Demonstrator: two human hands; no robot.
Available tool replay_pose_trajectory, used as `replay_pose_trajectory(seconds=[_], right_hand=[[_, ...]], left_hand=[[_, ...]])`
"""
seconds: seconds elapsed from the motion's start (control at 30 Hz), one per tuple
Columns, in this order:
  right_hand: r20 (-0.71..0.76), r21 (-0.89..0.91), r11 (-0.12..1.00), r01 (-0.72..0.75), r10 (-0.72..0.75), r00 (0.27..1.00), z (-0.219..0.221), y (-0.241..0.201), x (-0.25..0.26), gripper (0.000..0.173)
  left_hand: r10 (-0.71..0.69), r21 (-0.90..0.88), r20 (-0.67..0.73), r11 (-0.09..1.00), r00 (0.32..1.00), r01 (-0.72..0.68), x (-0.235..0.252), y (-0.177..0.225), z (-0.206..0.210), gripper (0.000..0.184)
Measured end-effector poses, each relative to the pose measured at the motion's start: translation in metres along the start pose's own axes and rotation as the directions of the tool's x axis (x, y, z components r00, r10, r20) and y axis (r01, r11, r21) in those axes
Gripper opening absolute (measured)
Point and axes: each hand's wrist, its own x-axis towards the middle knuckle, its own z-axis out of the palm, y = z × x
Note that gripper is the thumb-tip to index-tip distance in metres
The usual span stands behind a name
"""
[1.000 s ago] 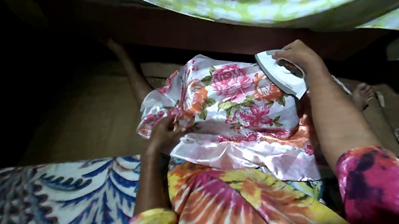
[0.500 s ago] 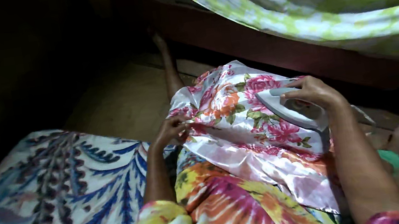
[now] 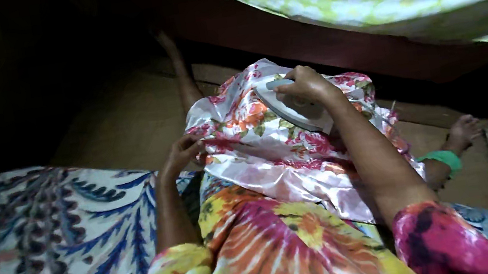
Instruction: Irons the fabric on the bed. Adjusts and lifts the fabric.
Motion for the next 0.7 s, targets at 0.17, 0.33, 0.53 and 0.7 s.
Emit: replay_pose_trajectory(seconds=[0.17,0.33,0.53,0.7], right_hand=[[0.077,0.030,0.999,0.035,-0.037,0.996,-0.008,0.030,-0.024,0.043],[0.095,0.099,0.995,-0.002,-0.008,0.995,-0.019,0.078,-0.075,0.033],[0.172,0.067,0.998,0.010,-0.021,0.985,-0.025,0.095,-0.092,0.042],[0.087,-0.014,0.998,-0.059,0.060,0.994,-0.015,0.076,-0.077,0.047]], left_hand=[[0.065,0.068,0.013,0.996,0.998,-0.065,-0.002,-0.016,-0.007,0.019],[0.008,0.077,-0.044,0.997,0.999,-0.005,0.000,0.010,0.006,0.028],[0.159,0.112,-0.022,0.981,0.987,-0.156,0.029,0.038,0.048,0.043],[0.139,0.093,0.097,0.985,0.986,-0.148,0.049,0.047,0.094,0.067]])
